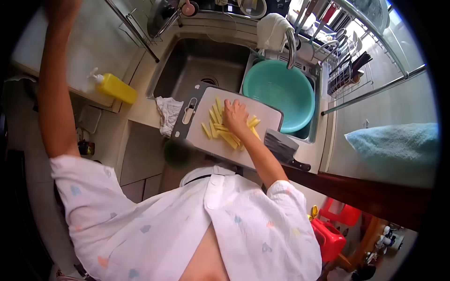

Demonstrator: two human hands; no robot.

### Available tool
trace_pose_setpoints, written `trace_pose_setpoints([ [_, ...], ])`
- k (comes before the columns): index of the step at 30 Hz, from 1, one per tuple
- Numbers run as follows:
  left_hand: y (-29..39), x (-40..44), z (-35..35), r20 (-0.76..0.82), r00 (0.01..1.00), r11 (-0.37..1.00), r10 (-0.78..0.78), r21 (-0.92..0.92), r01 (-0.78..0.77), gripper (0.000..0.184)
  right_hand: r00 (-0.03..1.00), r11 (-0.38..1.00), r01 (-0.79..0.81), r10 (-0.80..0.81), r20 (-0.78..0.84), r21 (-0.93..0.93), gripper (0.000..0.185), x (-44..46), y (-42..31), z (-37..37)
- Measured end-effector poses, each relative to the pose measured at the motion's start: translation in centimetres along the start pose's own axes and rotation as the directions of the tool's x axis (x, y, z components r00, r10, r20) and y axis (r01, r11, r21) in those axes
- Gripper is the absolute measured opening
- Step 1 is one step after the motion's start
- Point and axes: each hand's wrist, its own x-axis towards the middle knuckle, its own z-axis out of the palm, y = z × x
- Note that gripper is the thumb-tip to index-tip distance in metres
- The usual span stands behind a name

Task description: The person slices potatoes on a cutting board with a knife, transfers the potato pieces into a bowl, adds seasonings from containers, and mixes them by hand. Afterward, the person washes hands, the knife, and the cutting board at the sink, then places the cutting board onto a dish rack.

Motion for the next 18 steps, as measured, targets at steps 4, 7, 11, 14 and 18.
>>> trace_pose_setpoints([
  [4,-1.2,-11.3,-6.5,0.237,0.934,0.961,-0.267,-0.010,0.278,0.020,1.000,1.000,0.017,-0.017,0.007,0.019,0.057,0.3,0.2,-1.1],
  [7,3.4,-21.1,-7.9,0.460,0.620,0.664,-0.635,-0.084,0.743,0.013,1.000,0.999,0.013,-0.014,0.027,0.053,0.055,0.2,0.1,-2.2],
  [11,9.1,-33.5,-8.8,0.562,0.288,0.293,-0.776,-0.083,0.952,0.019,0.998,0.994,0.050,-0.054,0.034,0.095,0.055,0.2,0.6,-2.1],
  [14,13.3,-39.9,-9.3,0.558,0.114,0.024,-0.822,-0.165,0.986,0.013,0.997,0.997,0.074,-0.075,0.021,0.037,0.047,0.8,0.9,-1.4],
  [18,15.7,-41.5,-10.0,0.570,-0.010,-0.149,-0.822,-0.198,0.969,0.016,0.995,0.999,0.025,-0.021,0.098,-0.042,0.042,1.9,0.4,-1.0],
])
